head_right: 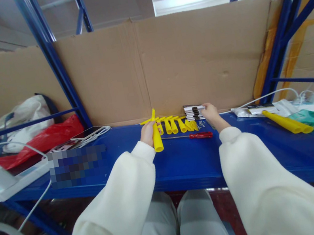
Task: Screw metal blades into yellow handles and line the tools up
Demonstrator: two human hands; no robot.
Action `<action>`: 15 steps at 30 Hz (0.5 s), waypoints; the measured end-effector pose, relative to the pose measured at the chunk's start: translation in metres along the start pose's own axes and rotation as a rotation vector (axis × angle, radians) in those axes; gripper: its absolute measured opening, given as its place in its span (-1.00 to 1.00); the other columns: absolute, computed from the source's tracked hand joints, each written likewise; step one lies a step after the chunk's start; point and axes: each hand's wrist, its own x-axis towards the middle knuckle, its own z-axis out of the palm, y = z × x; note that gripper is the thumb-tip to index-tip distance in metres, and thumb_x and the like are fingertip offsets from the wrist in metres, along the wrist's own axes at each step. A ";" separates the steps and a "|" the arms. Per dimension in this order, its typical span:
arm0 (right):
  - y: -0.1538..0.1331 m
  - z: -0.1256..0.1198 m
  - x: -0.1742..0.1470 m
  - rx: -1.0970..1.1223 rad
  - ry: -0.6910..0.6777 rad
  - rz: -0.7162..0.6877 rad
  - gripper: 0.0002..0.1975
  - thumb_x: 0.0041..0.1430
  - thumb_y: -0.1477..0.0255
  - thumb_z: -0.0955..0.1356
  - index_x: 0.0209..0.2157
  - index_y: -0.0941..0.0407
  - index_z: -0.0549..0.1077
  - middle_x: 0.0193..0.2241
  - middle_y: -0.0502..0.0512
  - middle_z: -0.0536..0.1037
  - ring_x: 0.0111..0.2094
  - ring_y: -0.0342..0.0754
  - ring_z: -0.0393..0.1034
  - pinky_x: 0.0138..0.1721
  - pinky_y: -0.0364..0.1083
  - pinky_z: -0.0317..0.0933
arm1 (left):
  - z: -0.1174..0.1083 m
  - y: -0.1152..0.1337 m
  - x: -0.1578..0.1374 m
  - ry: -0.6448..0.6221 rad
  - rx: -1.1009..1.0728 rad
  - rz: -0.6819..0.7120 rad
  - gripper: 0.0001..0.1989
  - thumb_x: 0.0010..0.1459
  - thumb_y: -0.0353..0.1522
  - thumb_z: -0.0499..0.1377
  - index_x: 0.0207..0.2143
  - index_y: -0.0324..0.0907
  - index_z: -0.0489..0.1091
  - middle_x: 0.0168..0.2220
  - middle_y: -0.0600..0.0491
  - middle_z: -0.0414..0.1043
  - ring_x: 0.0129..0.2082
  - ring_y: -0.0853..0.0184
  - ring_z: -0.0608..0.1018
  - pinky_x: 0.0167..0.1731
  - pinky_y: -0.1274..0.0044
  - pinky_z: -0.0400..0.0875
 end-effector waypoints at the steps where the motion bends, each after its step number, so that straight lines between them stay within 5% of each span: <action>1: -0.005 -0.003 -0.005 -0.005 -0.011 0.032 -0.57 0.03 0.50 0.31 -0.03 0.19 0.53 -0.09 0.33 0.62 -0.06 0.14 0.51 -0.02 0.04 0.37 | 0.001 0.001 -0.001 0.003 -0.001 -0.003 -0.83 0.20 -0.51 0.09 -0.18 -0.19 0.40 -0.57 0.18 0.39 -0.75 0.50 0.30 -0.65 0.63 0.25; 10: -0.040 -0.028 -0.060 -0.010 -0.391 -0.188 -0.82 0.06 0.44 0.34 -0.37 0.12 0.62 -0.30 0.13 0.67 -0.20 0.06 0.54 -0.03 -0.01 0.36 | 0.001 0.001 0.000 -0.090 0.106 -0.050 -0.90 0.22 -0.45 0.16 -0.23 -0.27 0.46 -0.65 0.13 0.40 -0.80 0.49 0.27 -0.73 0.63 0.18; 15: -0.049 -0.039 -0.078 0.025 -0.602 -0.197 -0.75 0.10 0.23 0.40 -0.39 0.13 0.61 -0.37 0.13 0.65 -0.28 0.07 0.51 -0.18 -0.02 0.38 | -0.004 -0.009 0.008 -0.171 0.328 0.008 -0.92 0.12 -0.42 0.26 -0.31 -0.25 0.50 -0.73 0.14 0.30 -0.78 0.44 0.31 -0.71 0.60 0.27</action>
